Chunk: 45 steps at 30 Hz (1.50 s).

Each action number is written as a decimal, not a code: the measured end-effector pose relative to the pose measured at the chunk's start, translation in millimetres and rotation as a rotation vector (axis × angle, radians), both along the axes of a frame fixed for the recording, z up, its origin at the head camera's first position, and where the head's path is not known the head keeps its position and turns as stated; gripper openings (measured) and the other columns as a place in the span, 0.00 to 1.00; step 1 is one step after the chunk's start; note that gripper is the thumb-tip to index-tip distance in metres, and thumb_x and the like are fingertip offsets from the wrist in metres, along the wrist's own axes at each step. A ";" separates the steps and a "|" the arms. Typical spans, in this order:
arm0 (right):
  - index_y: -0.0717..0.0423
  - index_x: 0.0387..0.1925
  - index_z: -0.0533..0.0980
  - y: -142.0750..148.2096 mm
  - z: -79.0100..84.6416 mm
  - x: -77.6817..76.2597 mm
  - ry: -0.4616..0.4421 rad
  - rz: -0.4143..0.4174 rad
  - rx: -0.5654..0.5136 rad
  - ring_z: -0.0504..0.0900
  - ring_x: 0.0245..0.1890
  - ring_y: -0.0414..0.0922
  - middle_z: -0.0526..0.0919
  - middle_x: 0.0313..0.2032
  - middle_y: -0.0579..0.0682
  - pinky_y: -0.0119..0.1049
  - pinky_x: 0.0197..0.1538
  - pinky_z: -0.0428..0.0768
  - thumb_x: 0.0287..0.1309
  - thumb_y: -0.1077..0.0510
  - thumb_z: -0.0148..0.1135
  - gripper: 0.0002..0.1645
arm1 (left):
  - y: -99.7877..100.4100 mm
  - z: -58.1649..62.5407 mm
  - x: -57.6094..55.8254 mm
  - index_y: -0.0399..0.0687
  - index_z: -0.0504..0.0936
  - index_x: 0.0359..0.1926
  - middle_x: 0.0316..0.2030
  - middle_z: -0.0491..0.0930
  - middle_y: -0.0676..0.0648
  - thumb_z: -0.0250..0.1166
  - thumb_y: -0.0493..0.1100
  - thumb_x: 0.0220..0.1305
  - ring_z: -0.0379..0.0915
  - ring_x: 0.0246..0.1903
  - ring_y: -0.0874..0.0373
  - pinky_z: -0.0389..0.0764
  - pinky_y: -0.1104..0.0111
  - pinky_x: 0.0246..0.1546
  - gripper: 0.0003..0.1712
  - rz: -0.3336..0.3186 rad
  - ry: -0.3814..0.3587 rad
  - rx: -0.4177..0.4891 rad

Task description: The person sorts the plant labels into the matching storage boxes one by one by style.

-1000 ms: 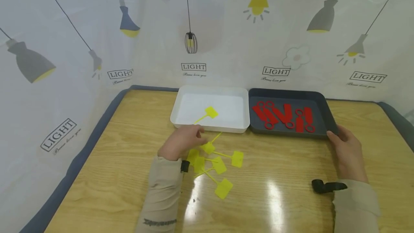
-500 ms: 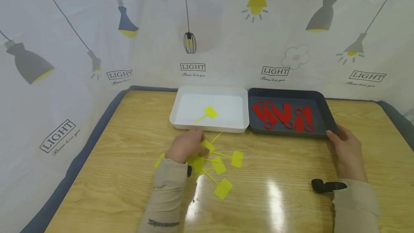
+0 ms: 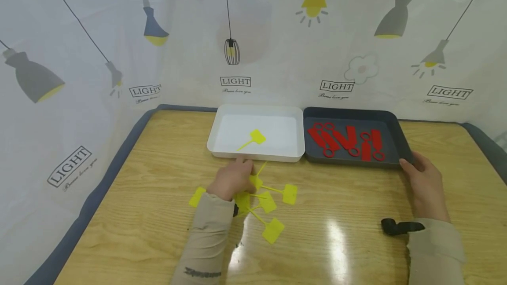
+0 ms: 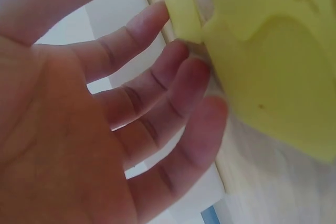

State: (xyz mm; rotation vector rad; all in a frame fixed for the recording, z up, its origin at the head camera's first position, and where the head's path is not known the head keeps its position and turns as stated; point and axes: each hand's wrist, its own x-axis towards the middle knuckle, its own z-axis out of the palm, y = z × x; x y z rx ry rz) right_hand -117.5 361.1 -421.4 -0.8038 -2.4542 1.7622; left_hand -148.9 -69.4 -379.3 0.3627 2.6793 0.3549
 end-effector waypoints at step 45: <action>0.41 0.68 0.45 1.7 -1.2 -0.8 0.000 -0.007 -0.039 0.48 0.65 0.42 0.45 0.68 0.47 0.40 0.65 0.51 0.53 0.38 0.52 0.45 | -23.4 21.3 -12.5 0.49 0.71 0.37 0.32 0.76 0.53 0.58 0.39 0.60 0.71 0.31 0.60 0.73 0.68 0.33 0.05 0.035 0.188 0.411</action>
